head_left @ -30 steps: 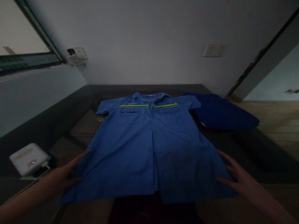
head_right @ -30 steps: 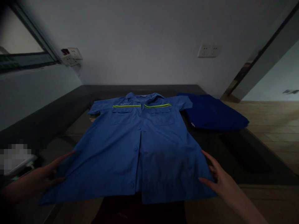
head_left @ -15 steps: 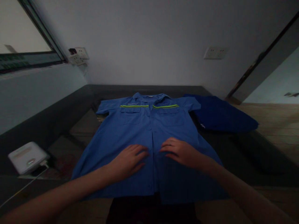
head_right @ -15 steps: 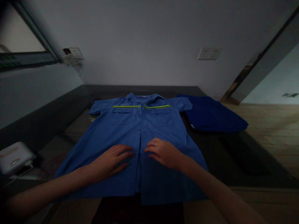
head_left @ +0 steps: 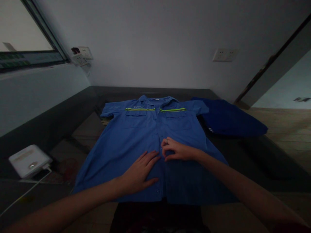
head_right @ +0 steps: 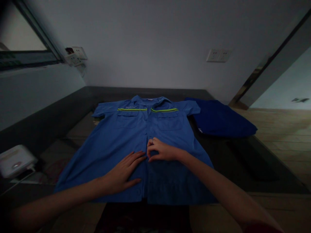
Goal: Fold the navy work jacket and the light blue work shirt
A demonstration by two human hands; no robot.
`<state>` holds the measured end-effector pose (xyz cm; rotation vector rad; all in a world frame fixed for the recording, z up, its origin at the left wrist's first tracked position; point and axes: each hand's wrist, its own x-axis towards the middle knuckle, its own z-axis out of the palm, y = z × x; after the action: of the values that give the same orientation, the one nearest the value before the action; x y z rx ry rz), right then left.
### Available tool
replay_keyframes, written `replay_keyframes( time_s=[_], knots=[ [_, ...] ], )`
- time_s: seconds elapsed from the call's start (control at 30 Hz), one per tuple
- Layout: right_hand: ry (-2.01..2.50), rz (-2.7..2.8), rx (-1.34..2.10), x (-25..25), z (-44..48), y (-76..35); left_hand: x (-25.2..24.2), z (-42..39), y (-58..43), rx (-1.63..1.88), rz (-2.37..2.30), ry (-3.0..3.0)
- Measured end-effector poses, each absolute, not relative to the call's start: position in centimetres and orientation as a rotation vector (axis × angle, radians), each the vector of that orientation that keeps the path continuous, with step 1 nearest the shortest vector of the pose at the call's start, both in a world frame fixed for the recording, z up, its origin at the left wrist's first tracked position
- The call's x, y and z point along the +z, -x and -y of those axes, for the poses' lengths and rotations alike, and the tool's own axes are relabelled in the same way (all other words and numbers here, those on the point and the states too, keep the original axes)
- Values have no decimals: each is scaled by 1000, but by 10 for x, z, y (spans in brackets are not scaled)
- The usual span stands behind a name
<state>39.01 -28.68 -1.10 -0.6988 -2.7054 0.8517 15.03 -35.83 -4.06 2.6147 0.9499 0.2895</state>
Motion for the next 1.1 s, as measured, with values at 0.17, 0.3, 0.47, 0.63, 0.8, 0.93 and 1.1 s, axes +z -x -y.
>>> replay_keyframes(
  time_s=[0.17,0.3,0.47,0.63,0.8,0.93,1.1],
  knots=[
    [685,2520,955,-8,283,-380,-46,353,-151,313,-935,-2625],
    [688,2449,918,-16,282,-369,-45,355,-153,307,-913,-2648],
    [693,2459,798,-21,282,-366,-30,362,-158,409,-928,-2462],
    [752,2376,726,-13,291,-367,-24,362,-168,563,-1153,-2222],
    [822,2382,662,-15,287,-372,-28,367,-175,580,-1211,-2186],
    [1092,2362,416,-25,246,-388,-24,375,-177,554,-1168,-2243],
    [1498,2369,99,-39,183,-396,-24,375,-177,381,-1164,-2395]
  ],
)
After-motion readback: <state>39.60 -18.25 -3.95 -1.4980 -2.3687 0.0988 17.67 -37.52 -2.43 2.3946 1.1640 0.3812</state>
